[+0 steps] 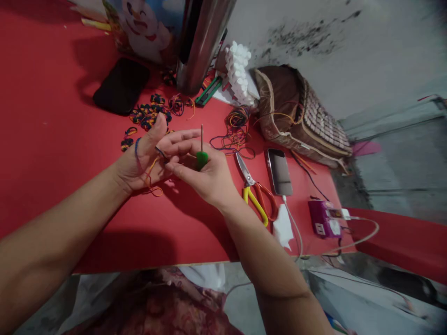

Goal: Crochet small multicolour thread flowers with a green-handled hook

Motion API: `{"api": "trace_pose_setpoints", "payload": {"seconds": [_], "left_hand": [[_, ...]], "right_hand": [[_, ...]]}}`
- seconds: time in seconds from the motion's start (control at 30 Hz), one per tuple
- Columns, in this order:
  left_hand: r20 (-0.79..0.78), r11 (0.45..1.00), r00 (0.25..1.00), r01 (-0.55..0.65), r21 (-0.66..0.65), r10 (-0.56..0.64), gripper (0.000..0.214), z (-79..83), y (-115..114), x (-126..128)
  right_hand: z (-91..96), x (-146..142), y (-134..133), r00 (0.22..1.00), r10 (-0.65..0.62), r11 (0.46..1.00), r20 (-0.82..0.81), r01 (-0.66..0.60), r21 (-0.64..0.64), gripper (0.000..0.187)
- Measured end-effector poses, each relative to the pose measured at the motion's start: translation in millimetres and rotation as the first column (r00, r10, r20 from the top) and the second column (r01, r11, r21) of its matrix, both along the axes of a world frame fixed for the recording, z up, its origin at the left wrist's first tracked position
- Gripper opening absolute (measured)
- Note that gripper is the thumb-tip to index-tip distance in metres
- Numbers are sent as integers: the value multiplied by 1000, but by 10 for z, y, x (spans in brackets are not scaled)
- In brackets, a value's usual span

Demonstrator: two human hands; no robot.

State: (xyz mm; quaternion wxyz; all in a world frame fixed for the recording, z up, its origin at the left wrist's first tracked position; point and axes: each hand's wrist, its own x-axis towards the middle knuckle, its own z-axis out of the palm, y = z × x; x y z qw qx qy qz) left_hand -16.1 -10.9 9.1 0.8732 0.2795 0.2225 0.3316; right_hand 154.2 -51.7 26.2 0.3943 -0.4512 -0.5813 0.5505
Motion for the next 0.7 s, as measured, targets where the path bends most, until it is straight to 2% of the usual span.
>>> {"api": "trace_pose_setpoints", "payload": {"seconds": [0.07,0.13,0.23,0.3,0.4,0.5,0.7], "left_hand": [[41,1000,999,-4,-8,5,70,17,21,0],[59,1000,998,-1,15,0,70,20,41,0],[78,1000,997,-13,26,11,72,1,59,-5],[95,999,995,-41,21,39,73,-12,65,-9],[127,998,991,-55,26,51,77,-18,71,-15],[141,998,989,-45,44,39,80,9,76,-24],[161,987,974,-163,-2,162,99,144,56,-44]], "right_hand": [[10,83,45,1000,-23,1000,-2,23,18,18],[41,196,97,993,-115,990,23,113,90,13],[77,369,174,929,-368,905,30,351,241,6],[84,444,206,891,-453,869,-14,445,216,2],[91,461,214,904,-422,899,-68,427,95,9],[106,415,198,924,-374,926,-79,377,21,24],[79,340,194,897,-422,907,-133,417,-65,47]]}}
